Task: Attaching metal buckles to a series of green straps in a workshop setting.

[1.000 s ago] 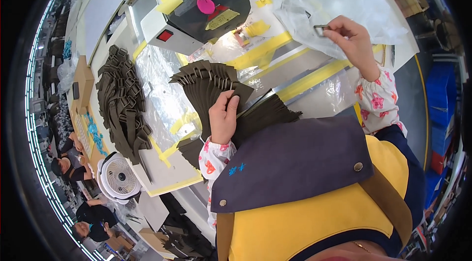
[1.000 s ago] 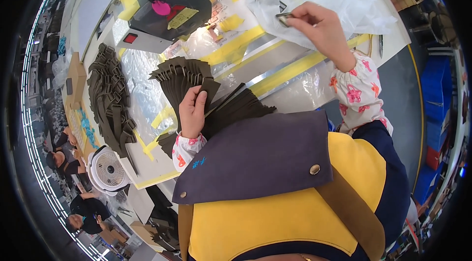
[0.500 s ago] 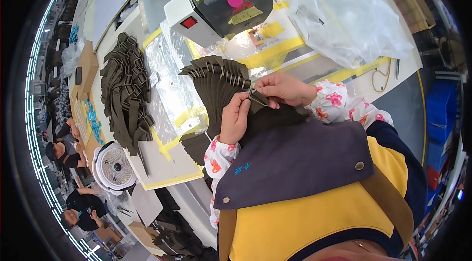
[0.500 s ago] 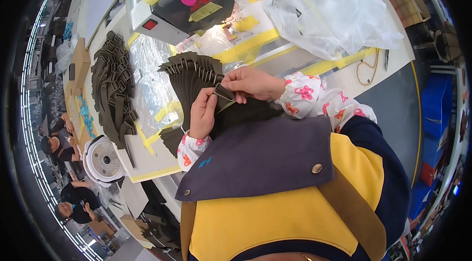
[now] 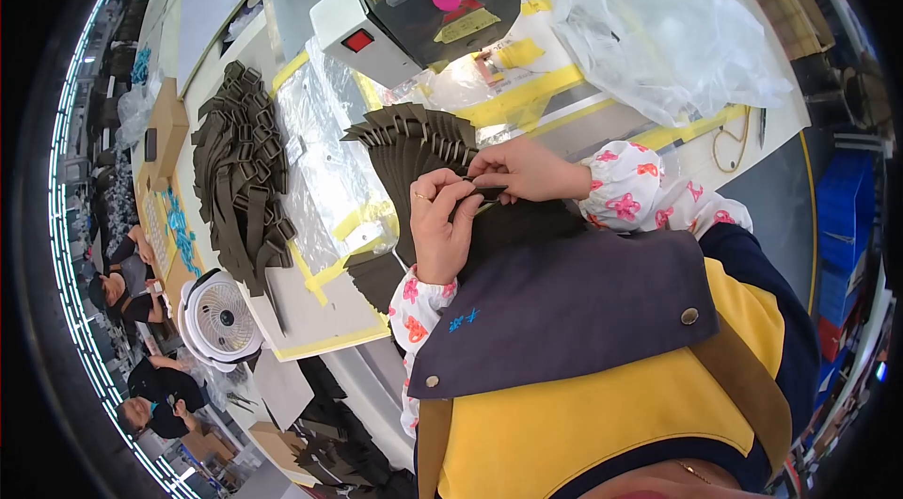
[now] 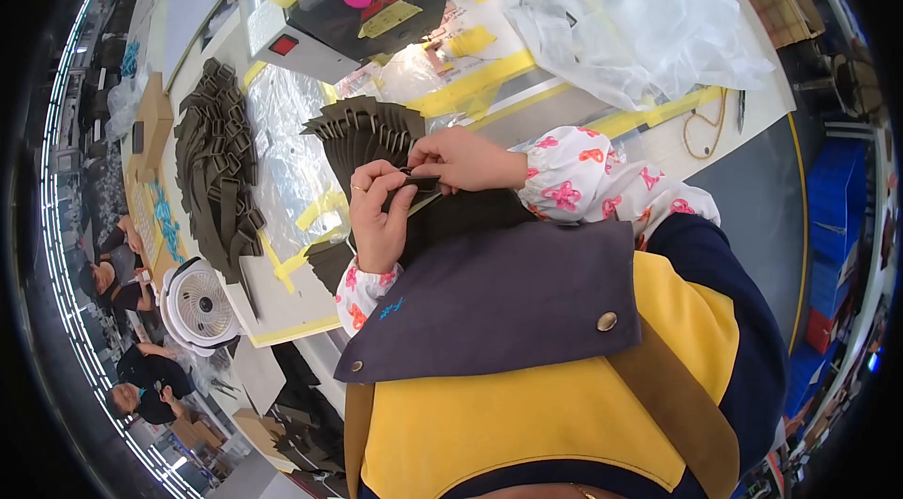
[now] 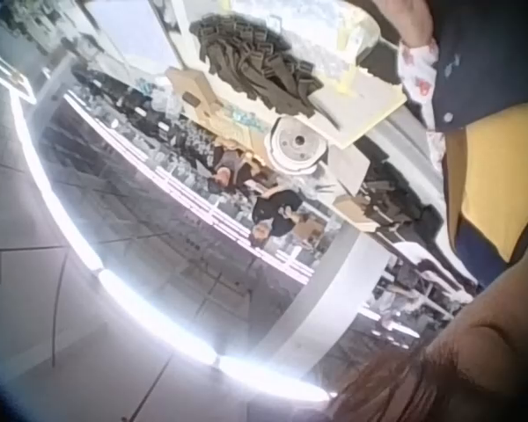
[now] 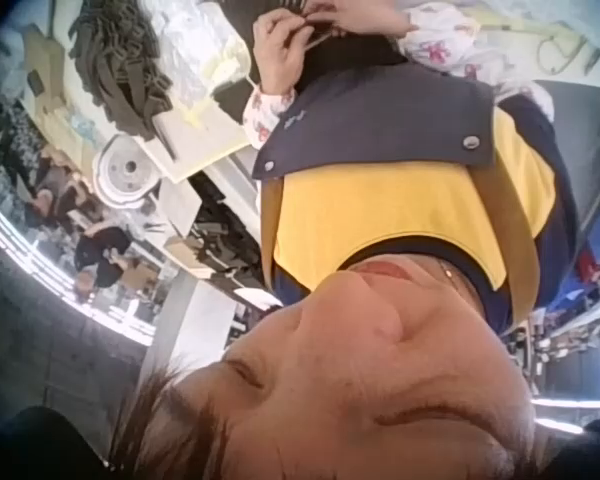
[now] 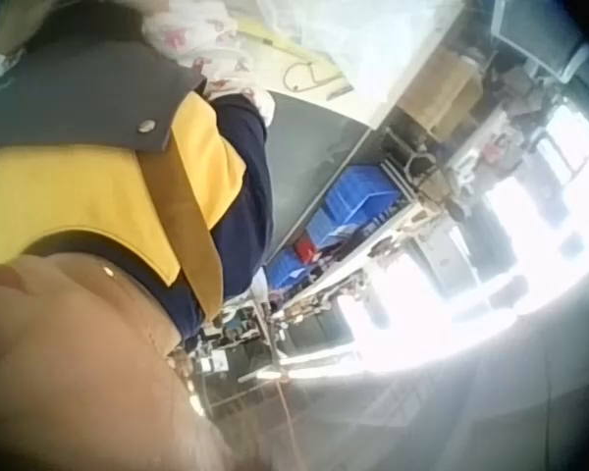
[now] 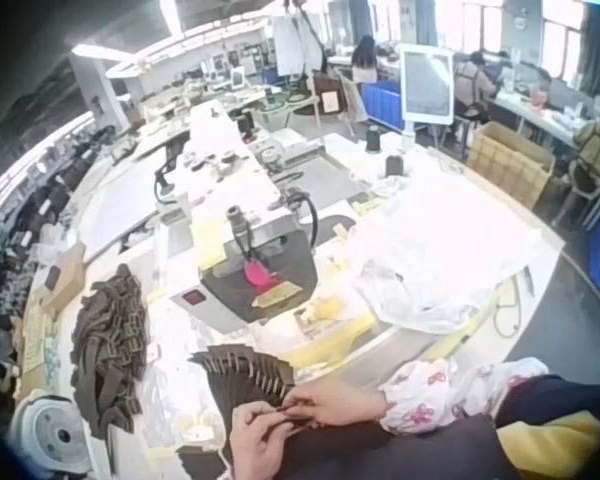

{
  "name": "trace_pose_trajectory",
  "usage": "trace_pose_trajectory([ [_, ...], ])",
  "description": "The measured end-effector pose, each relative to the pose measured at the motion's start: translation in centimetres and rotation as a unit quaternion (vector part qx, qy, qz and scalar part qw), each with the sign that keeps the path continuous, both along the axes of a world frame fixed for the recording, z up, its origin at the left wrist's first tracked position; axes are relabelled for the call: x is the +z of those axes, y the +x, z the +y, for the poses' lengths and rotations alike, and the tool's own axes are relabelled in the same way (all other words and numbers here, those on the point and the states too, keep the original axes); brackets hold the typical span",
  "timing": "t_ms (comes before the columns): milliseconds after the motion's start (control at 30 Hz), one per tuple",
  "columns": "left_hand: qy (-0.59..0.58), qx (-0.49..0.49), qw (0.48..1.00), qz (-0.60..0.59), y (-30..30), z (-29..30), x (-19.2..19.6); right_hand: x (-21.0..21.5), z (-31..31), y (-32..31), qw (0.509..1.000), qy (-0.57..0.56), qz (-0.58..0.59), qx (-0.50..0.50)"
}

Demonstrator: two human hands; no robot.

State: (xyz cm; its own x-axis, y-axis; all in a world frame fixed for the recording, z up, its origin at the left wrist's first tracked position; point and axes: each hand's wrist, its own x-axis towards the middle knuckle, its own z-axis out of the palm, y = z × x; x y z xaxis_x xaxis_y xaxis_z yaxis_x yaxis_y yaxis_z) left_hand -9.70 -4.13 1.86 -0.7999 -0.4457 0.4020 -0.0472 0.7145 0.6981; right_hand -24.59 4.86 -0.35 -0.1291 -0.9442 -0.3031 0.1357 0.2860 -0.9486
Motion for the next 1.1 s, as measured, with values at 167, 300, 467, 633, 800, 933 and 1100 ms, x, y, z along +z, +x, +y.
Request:
trace_pose_trajectory([
  [167,0.168,0.025,0.983,-0.064,1.2,0.2,-0.2,-3.2,-1.5,0.5,0.995,-0.001,0.084,0.056],
  [300,0.183,0.061,0.969,-0.155,2.7,-1.1,-1.1,-2.8,-1.6,1.1,0.997,0.045,-0.024,0.060],
  [467,0.148,0.070,0.966,-0.202,2.4,-1.2,-1.3,-1.2,-1.3,1.5,0.986,-0.006,0.112,0.120],
  [633,0.162,0.049,0.961,-0.220,2.0,-1.2,-1.2,-1.7,-0.4,1.4,0.993,-0.016,0.065,0.102],
  [800,0.187,0.032,0.949,-0.252,1.8,-0.9,-0.6,-1.6,0.2,1.0,0.994,-0.045,-0.006,0.101],
  [933,0.376,0.043,0.920,-0.099,1.6,-0.7,-1.8,-1.4,0.3,0.5,0.993,-0.001,-0.079,0.084],
  [1100,0.356,-0.053,0.906,-0.225,0.8,-0.6,-2.3,0.7,1.1,-1.9,0.993,-0.017,0.075,0.085],
])
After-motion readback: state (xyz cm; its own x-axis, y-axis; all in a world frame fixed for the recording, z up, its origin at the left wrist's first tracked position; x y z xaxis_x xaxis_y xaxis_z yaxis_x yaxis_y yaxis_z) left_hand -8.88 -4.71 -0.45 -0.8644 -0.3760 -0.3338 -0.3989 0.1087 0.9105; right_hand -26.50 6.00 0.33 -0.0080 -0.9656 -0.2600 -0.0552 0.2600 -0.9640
